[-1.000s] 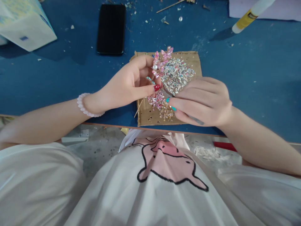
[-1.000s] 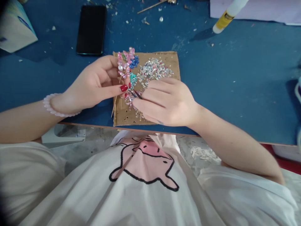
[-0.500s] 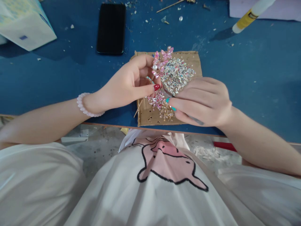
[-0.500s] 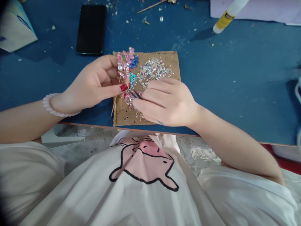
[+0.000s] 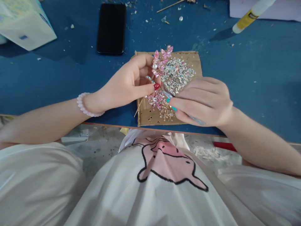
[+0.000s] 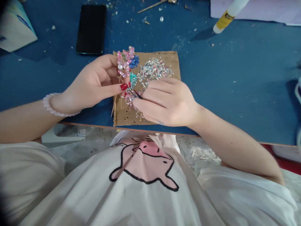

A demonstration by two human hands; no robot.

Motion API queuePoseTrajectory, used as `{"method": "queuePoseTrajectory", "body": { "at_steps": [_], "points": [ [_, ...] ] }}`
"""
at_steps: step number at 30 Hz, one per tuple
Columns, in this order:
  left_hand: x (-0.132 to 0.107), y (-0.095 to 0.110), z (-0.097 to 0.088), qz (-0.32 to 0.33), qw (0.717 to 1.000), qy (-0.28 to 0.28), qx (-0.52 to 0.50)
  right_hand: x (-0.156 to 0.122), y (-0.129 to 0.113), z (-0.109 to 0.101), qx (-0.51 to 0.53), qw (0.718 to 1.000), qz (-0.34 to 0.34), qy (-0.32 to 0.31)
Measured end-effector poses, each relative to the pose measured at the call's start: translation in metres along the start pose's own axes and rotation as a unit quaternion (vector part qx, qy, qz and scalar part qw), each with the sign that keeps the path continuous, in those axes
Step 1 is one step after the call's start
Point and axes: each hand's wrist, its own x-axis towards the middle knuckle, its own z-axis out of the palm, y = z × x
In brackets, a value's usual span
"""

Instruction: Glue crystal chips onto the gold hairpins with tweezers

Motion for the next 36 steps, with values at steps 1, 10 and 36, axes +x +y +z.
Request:
{"method": "queuePoseTrajectory", "body": {
  "at_steps": [1,10,36],
  "points": [
    [-0.0002,-0.0001,-0.0001,-0.003,1.000,0.000,-0.001,-0.0002,0.0001,0.0002,-0.002,1.000,0.000,0.001],
    [-0.0003,-0.0001,-0.0005,0.009,1.000,-0.013,-0.011,0.0002,-0.0009,0.0004,-0.010,1.000,0.006,0.000],
    [0.0010,0.0010,0.0009,-0.010,0.999,-0.009,0.030,0.0026,-0.0005,0.0008,0.060,0.998,0.025,0.023]
  ]
}}
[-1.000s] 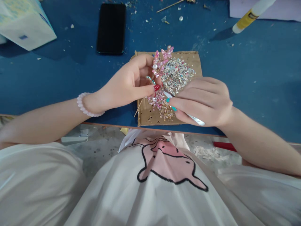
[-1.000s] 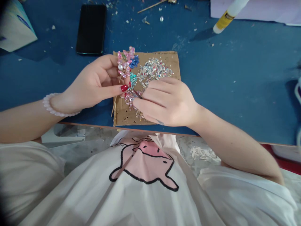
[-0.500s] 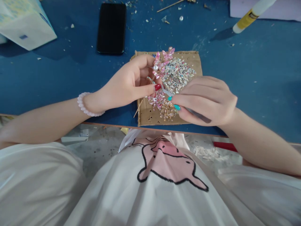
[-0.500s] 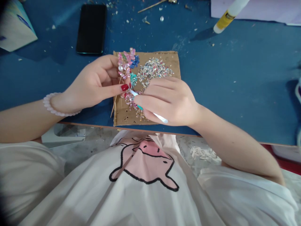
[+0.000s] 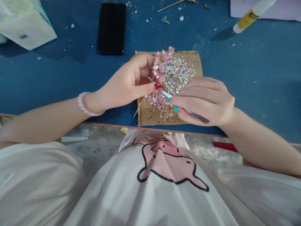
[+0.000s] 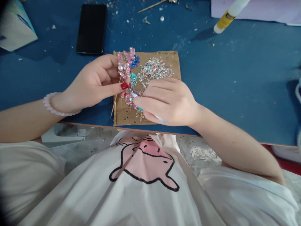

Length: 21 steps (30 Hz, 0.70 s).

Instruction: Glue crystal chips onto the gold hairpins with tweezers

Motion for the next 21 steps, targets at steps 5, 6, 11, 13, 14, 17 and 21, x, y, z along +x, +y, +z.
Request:
{"method": "queuePoseTrajectory", "body": {
  "at_steps": [5,6,11,13,14,17,21],
  "points": [
    [0.000,0.002,0.001,0.010,1.000,0.000,-0.013,0.000,0.001,0.000,-0.007,1.000,-0.008,-0.005],
    [-0.001,0.002,0.001,0.010,1.000,0.003,-0.016,-0.001,0.001,0.000,-0.008,1.000,-0.003,-0.004],
    [-0.001,0.001,0.002,0.012,0.999,0.006,-0.046,-0.002,-0.001,0.000,-0.013,1.000,0.018,-0.011],
    [-0.001,0.001,0.002,0.012,0.999,0.006,-0.046,-0.002,-0.002,0.000,-0.014,1.000,0.015,-0.011],
    [-0.001,0.001,0.001,0.014,0.999,0.005,-0.045,-0.002,-0.002,0.000,-0.015,1.000,0.013,-0.011],
    [-0.001,-0.002,-0.001,0.028,0.999,-0.009,-0.029,-0.001,0.000,-0.001,-0.019,1.000,0.011,-0.011],
    [0.002,-0.009,-0.006,0.058,0.997,-0.046,0.025,0.000,0.002,-0.001,-0.013,1.000,-0.017,-0.011]
  ]
}}
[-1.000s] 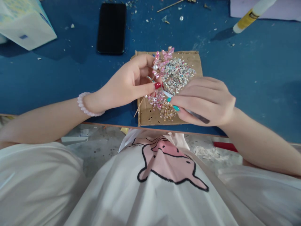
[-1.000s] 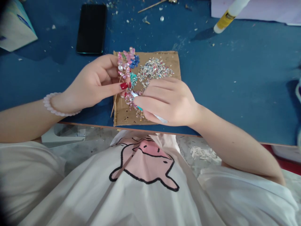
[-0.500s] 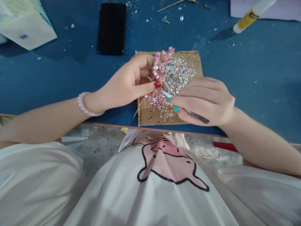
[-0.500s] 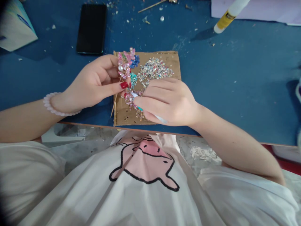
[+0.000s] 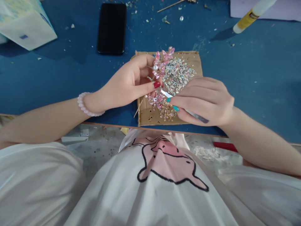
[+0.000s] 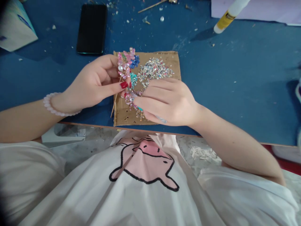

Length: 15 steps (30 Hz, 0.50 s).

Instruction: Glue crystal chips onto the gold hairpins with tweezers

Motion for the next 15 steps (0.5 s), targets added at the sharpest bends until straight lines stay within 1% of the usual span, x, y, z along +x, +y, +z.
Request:
{"method": "queuePoseTrajectory", "body": {
  "at_steps": [2,6,10,15],
  "points": [
    [0.0003,-0.0017,-0.0009,0.003,1.000,0.001,0.012,0.0001,-0.0001,-0.0002,0.003,1.000,-0.005,-0.002],
    [0.0001,0.0017,0.0004,-0.010,1.000,0.010,0.000,0.0005,-0.0014,-0.0003,-0.008,1.000,0.022,-0.006],
    [-0.0001,0.0063,0.0019,-0.019,1.000,0.015,-0.017,0.0011,-0.0007,-0.0016,0.000,1.000,0.004,-0.002],
    [0.0006,0.0062,0.0018,-0.014,0.999,0.012,-0.026,0.0007,-0.0010,-0.0044,-0.002,1.000,0.023,-0.016]
  ]
}}
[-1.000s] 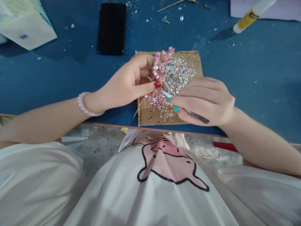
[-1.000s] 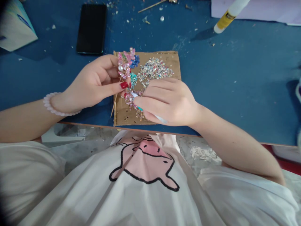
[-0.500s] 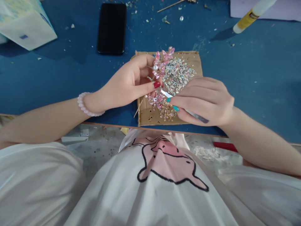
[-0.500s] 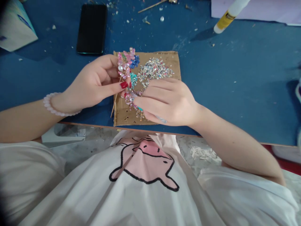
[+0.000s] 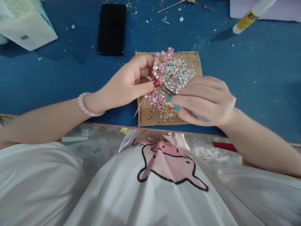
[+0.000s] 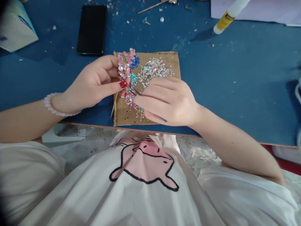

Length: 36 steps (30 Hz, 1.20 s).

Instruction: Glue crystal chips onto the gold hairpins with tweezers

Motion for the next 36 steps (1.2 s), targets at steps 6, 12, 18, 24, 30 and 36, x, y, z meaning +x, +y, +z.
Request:
{"method": "queuePoseTrajectory", "body": {
  "at_steps": [6,12,18,24,30,36],
  "points": [
    [0.000,0.002,0.001,-0.019,1.000,0.013,-0.013,-0.002,-0.001,0.001,-0.006,1.000,0.000,0.005],
    [0.000,0.002,0.002,-0.027,0.999,0.018,-0.011,-0.002,0.000,0.001,-0.023,1.000,-0.001,0.001],
    [-0.001,-0.001,0.000,0.013,0.999,0.000,0.034,-0.002,0.001,0.001,-0.022,1.000,-0.013,-0.002],
    [-0.001,-0.005,-0.003,0.013,1.000,-0.002,0.028,-0.004,0.001,0.002,-0.029,1.000,-0.007,-0.007],
    [0.002,-0.010,-0.006,-0.014,1.000,-0.011,0.014,-0.004,0.002,0.002,-0.031,0.999,-0.012,-0.010],
    [0.001,-0.005,-0.003,-0.010,1.000,0.002,0.011,-0.003,0.002,0.002,-0.036,0.999,-0.018,-0.005]
  ]
}}
